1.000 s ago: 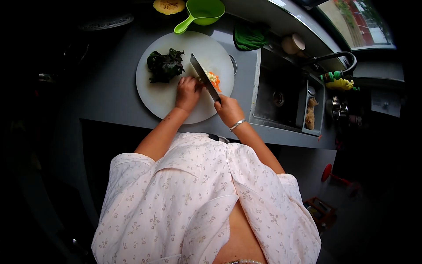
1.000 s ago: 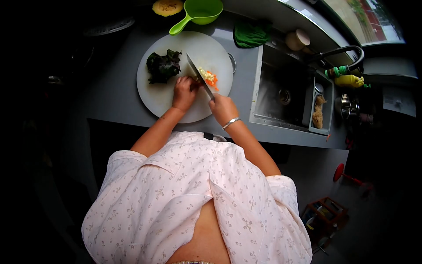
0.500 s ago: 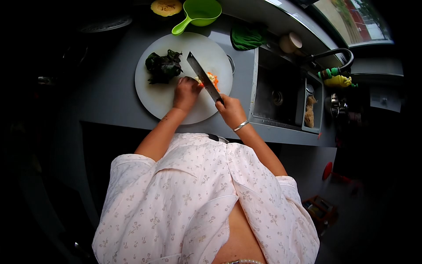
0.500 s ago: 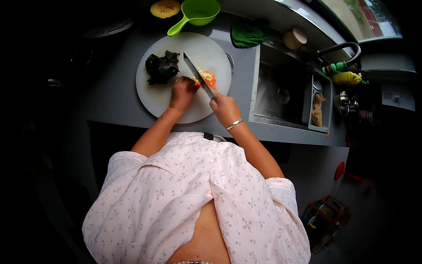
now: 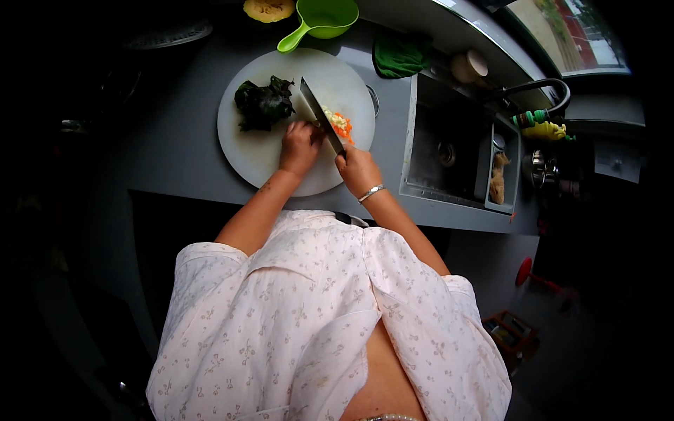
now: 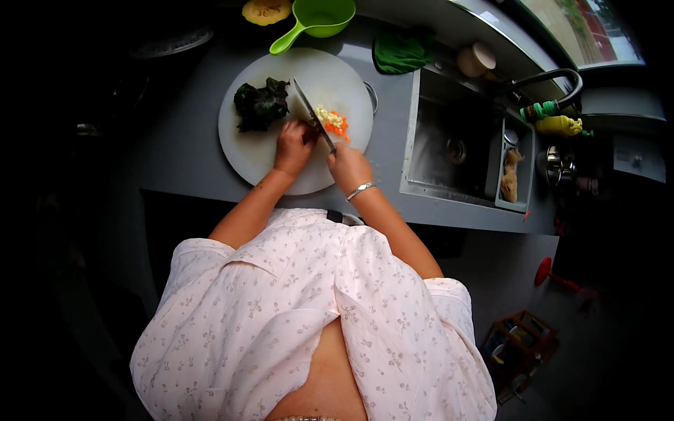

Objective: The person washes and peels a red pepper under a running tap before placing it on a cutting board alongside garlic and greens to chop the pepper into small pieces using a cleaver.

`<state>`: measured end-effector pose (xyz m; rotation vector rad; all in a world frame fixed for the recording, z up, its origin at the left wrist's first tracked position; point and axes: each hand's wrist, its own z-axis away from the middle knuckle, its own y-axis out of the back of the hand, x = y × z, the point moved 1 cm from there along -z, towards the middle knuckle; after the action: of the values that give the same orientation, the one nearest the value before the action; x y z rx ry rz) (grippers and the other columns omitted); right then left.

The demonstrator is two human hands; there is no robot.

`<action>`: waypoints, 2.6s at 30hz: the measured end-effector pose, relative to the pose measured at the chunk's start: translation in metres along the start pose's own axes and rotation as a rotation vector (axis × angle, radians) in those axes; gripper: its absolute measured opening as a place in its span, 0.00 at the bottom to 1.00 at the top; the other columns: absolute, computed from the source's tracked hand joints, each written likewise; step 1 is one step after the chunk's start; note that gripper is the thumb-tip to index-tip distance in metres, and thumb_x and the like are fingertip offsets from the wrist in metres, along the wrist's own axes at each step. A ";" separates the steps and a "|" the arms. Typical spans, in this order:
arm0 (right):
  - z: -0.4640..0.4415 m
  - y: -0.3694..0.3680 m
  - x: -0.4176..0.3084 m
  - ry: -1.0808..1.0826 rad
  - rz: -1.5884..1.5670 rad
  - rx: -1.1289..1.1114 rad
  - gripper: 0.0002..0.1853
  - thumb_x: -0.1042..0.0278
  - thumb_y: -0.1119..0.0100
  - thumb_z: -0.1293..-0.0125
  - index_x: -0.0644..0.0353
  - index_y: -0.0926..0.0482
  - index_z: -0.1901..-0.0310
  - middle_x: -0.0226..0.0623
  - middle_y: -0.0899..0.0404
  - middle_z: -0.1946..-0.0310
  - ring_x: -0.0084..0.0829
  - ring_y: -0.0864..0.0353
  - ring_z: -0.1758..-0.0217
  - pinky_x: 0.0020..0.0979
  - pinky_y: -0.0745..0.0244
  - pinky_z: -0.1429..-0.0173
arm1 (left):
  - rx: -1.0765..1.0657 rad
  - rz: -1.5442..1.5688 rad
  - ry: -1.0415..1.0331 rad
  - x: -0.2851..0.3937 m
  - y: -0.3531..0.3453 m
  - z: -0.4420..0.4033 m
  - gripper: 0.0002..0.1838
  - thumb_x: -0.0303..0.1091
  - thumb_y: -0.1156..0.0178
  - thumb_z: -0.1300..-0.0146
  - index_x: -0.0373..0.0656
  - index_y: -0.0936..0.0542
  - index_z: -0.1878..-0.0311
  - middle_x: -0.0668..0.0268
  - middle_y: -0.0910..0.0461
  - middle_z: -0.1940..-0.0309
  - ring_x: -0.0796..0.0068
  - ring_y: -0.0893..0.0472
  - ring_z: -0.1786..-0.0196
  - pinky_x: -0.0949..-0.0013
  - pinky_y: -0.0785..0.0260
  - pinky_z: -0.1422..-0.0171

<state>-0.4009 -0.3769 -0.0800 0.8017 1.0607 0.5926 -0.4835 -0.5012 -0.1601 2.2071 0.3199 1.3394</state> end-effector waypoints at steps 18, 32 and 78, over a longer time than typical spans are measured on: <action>0.009 0.009 0.006 0.028 -0.089 -0.037 0.11 0.64 0.49 0.40 0.64 0.24 0.65 0.56 0.22 0.74 0.56 0.23 0.68 0.48 0.27 0.61 | -0.016 -0.067 0.022 0.005 0.013 0.007 0.09 0.32 0.32 0.50 0.42 0.21 0.67 0.60 0.23 0.65 0.56 0.25 0.58 0.58 0.31 0.52; -0.013 -0.008 0.024 -0.034 -0.324 -0.028 0.13 0.65 0.49 0.40 0.68 0.24 0.63 0.57 0.24 0.75 0.55 0.23 0.70 0.44 0.28 0.63 | -0.029 -0.030 0.014 0.001 0.010 0.005 0.08 0.34 0.35 0.48 0.41 0.23 0.69 0.59 0.24 0.68 0.56 0.25 0.59 0.57 0.33 0.51; 0.001 -0.004 0.002 0.007 -0.018 -0.004 0.12 0.64 0.49 0.40 0.65 0.24 0.66 0.57 0.22 0.73 0.56 0.22 0.67 0.49 0.27 0.59 | -0.113 -0.047 0.085 0.002 0.007 -0.001 0.05 0.30 0.38 0.47 0.40 0.23 0.72 0.55 0.23 0.70 0.52 0.23 0.62 0.53 0.31 0.56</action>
<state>-0.3992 -0.3784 -0.0842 0.7866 1.0721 0.5830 -0.4840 -0.5058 -0.1538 2.0418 0.3172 1.3932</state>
